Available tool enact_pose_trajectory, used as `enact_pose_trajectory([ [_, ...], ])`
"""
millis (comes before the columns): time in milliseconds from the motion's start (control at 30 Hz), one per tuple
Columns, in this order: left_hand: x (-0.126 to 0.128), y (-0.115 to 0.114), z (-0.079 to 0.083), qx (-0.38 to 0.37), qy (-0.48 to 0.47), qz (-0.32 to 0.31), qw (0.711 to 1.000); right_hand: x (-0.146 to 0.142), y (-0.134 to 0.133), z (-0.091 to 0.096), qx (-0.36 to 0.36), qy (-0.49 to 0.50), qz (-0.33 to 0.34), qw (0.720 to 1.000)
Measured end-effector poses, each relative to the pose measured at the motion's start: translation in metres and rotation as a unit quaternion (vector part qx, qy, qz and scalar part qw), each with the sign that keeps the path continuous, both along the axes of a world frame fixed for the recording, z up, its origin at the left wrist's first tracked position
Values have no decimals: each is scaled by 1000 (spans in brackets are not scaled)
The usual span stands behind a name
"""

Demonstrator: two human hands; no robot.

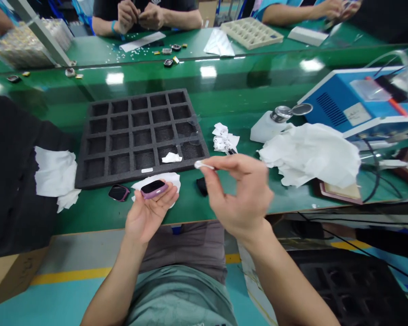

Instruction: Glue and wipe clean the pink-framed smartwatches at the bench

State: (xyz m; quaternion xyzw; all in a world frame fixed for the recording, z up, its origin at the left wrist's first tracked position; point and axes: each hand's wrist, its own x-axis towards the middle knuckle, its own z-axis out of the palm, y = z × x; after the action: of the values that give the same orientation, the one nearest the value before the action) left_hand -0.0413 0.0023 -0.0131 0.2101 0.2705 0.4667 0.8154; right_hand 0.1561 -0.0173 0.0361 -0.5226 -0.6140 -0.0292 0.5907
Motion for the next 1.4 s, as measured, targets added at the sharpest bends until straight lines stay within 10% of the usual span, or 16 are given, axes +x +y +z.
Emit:
enact_pose_trajectory([
  [400,-3,1,-1,17,12,-7,1000,44,10,16,86,98,-118,984],
  [667,-5,-13,13,148,41,-31,988,79,30,-19,-101,36,-109,988],
  [833,-37,-39,25,189,88,-21,978,37,-13,-23,-112,28,-102,988],
  [1000,-85,-51,29,214,195,138,947,-25,-31,-22,-200,-134,158,958],
  [1167,-113,-54,28,224,248,255,907,-64,-15,-27,-227,-209,88,947],
  [1400,-107,-60,25,193,277,256,906,-78,-19,-36,-283,-204,191,918],
])
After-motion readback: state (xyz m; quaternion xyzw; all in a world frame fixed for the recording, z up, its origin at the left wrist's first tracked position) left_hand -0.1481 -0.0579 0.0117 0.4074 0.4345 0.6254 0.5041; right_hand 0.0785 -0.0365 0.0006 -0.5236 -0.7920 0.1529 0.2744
